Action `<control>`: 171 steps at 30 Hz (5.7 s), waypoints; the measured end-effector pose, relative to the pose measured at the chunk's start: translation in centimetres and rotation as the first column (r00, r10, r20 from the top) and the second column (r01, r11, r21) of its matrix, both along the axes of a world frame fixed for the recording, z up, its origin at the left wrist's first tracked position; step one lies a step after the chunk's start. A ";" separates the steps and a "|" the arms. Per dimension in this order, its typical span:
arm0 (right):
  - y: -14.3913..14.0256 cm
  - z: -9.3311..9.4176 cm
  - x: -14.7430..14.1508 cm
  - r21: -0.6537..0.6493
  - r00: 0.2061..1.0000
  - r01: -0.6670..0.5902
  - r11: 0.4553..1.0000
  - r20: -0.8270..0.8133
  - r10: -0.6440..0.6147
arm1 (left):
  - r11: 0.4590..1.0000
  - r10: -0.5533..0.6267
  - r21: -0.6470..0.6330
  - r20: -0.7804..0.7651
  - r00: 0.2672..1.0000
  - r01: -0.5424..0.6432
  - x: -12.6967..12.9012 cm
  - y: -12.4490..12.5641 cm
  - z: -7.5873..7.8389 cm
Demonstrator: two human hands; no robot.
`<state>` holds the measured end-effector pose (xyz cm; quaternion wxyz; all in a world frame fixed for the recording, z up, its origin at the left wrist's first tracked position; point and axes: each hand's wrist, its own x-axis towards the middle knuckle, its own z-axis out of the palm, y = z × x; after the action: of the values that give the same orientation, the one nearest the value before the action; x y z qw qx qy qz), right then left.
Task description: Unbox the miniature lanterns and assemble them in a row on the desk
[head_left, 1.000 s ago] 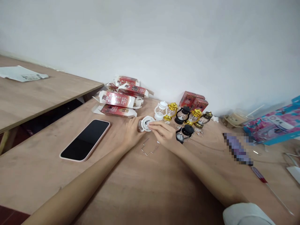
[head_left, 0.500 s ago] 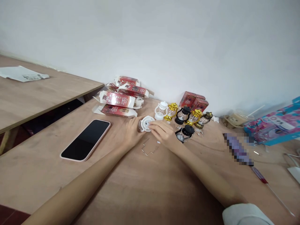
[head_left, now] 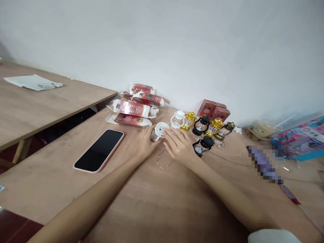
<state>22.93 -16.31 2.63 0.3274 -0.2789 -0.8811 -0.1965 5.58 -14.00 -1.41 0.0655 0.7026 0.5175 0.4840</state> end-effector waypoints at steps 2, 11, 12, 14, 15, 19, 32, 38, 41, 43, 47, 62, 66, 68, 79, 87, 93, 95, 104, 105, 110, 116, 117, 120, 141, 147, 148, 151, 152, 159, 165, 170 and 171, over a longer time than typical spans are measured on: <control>-0.1 -0.1 -0.1 -0.008 1.000 0.019 1.000 -0.002 -0.019 | 1.000 0.007 0.002 -0.004 1.000 -0.007 0.0 0.0 0.0; 1.5 1.0 0.4 -0.001 0.981 -0.103 0.995 -0.167 0.102 | 0.999 -0.034 0.035 -0.080 0.996 0.037 0.3 -0.2 0.0; 1.6 1.1 0.4 0.019 0.982 -0.118 0.993 -0.149 0.119 | 0.999 -0.036 0.036 -0.078 0.996 0.039 0.3 -0.2 0.0; 1.7 1.0 0.6 0.060 0.984 -0.134 0.989 -0.113 0.140 | 0.998 -0.046 0.046 -0.073 0.996 0.049 0.3 -0.2 0.0; 1.7 1.0 0.6 0.087 0.984 -0.144 0.986 -0.094 0.152 | 0.997 -0.051 0.049 -0.069 0.996 0.055 0.3 -0.2 0.0; 1.8 0.8 0.7 0.195 0.982 -0.183 0.964 -0.019 0.190 | 0.998 -0.058 0.036 -0.068 0.996 0.060 0.2 -0.1 -0.1; 2.0 0.8 0.4 0.159 0.992 -0.127 0.979 0.002 0.129 | 0.999 -0.041 0.007 -0.084 0.996 0.042 0.2 0.0 -0.2; 1.8 1.4 -0.1 -0.337 0.868 -0.148 0.930 -0.496 -0.042 | 0.998 -0.015 0.056 -0.124 0.992 0.022 0.2 -0.2 0.1; 2.1 1.2 -0.5 -0.641 0.710 -0.314 0.701 -0.649 -0.275 | 0.997 -0.007 0.075 -0.140 0.990 0.018 0.1 -0.3 0.2; 2.3 1.0 -0.6 -0.721 0.637 -0.435 0.539 -0.670 -0.382 | 0.995 -0.017 0.096 -0.156 0.988 0.032 0.1 -0.4 0.3; 2.4 0.3 -0.1 -0.692 0.562 -0.548 0.470 -0.720 -0.406 | 0.994 -0.014 0.106 -0.141 0.990 0.029 0.2 -0.7 0.4; 0.4 -2.4 4.7 -0.361 0.924 0.041 0.931 0.369 0.103 | 0.999 0.030 0.020 -0.067 0.997 -0.028 0.3 -1.0 0.7; 0.1 -2.2 4.6 -0.369 0.957 0.035 0.929 0.280 0.075 | 0.990 0.053 0.134 -0.039 0.998 -0.047 0.7 -1.1 -0.2; -0.2 -2.0 4.4 -0.421 0.992 -0.026 0.907 0.100 0.074 | 0.985 0.074 0.157 -0.043 0.996 -0.067 0.7 -0.8 -0.9; 0.9 2.2 0.6 -0.475 0.796 -0.275 0.836 -0.600 -0.080 | 0.989 0.022 0.146 -0.144 0.989 0.000 0.4 -0.8 -1.5; 1.4 1.3 -0.6 -0.323 0.874 -0.234 0.917 -0.484 0.053 | 0.973 -0.060 0.207 -0.191 0.980 0.100 0.5 -1.1 -0.5; 1.4 0.7 -1.2 -0.313 0.876 -0.203 0.928 -0.482 0.029 | 0.980 -0.023 0.191 -0.201 0.979 0.062 0.6 -1.3 -0.4; 1.5 0.6 -1.3 -0.330 0.875 -0.200 0.923 -0.484 0.017 | 0.983 -0.029 0.173 -0.198 0.980 0.064 0.6 -1.3 -0.4; 1.8 0.1 -1.1 -0.397 0.887 -0.170 0.902 -0.460 -0.036 | 0.988 -0.003 0.153 -0.207 0.978 0.036 0.3 -0.8 -1.0; 1.7 0.1 -1.1 -0.392 0.884 -0.174 0.903 -0.466 -0.032 | 0.986 -0.018 0.159 -0.203 0.979 0.051 0.4 -0.8 -0.9; 1.3 0.3 -1.3 -0.234 0.900 -0.129 0.964 -0.436 0.015 | 0.981 -0.033 0.180 -0.203 0.979 0.071 1.0 -1.1 -0.9; 1.8 -0.6 -0.7 -0.048 0.956 -0.109 0.993 -0.278 0.091 | 0.987 -0.036 0.146 -0.227 0.973 0.071 0.9 -1.7 -0.3; 1.9 -0.8 -0.5 -0.052 0.958 -0.120 0.991 -0.269 0.102 | 0.989 -0.038 0.128 -0.239 0.970 0.070 0.9 -1.8 -0.2; 2.4 -1.4 0.1 -0.078 0.963 -0.148 0.986 -0.240 0.126 | 0.998 -0.034 0.034 -0.286 0.958 0.045 0.6 -2.0 0.1; 1.3 -1.6 -0.5 0.264 0.989 -0.085 0.961 -0.097 0.115 | 0.999 -0.023 0.026 -0.235 0.972 0.030 0.5 -1.6 -0.1; 1.0 -2.4 -0.1 0.206 0.997 -0.022 0.978 -0.073 0.037 | 0.996 -0.014 0.081 -0.241 0.970 0.035 0.5 -1.6 -0.2; 0.8 -2.5 -0.2 0.200 0.997 -0.012 0.980 -0.068 0.026 | 0.993 -0.015 0.108 -0.228 0.973 0.041 0.4 -1.5 -0.2; -0.6 -3.0 -0.3 0.151 0.995 0.010 0.988 -0.103 0.006 | 0.976 -0.068 0.187 -0.209 0.976 0.108 0.2 -1.2 -0.2; -1.4 -3.2 -0.3 0.116 0.993 0.006 0.993 -0.121 0.008 | 0.971 -0.088 0.201 -0.211 0.974 0.131 0.1 -1.1 -0.2; -5.9 -4.1 0.5 -0.151 0.992 -0.123 0.981 -0.033 0.119 | 0.963 -0.108 0.235 -0.100 0.989 0.129 -0.2 -0.6 0.0; -6.9 -3.9 0.0 0.019 0.979 -0.134 0.991 0.156 0.130 | 0.998 0.005 -0.064 0.172 0.985 0.006 0.1 -1.1 0.8; -6.8 -3.9 0.7 -0.008 0.977 -0.088 0.996 0.196 0.088 | 0.972 0.075 -0.231 0.472 0.879 0.041 0.2 -0.4 0.5; -6.7 -3.9 1.2 -0.040 0.975 -0.099 0.994 0.197 0.105 | 0.970 0.072 -0.235 0.524 0.848 0.062 0.2 -0.2 0.3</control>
<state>24.09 -23.05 -1.31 0.2433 -0.2173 -0.9254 -0.1930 5.73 -14.17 -1.09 0.2895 0.5274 0.5364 0.5918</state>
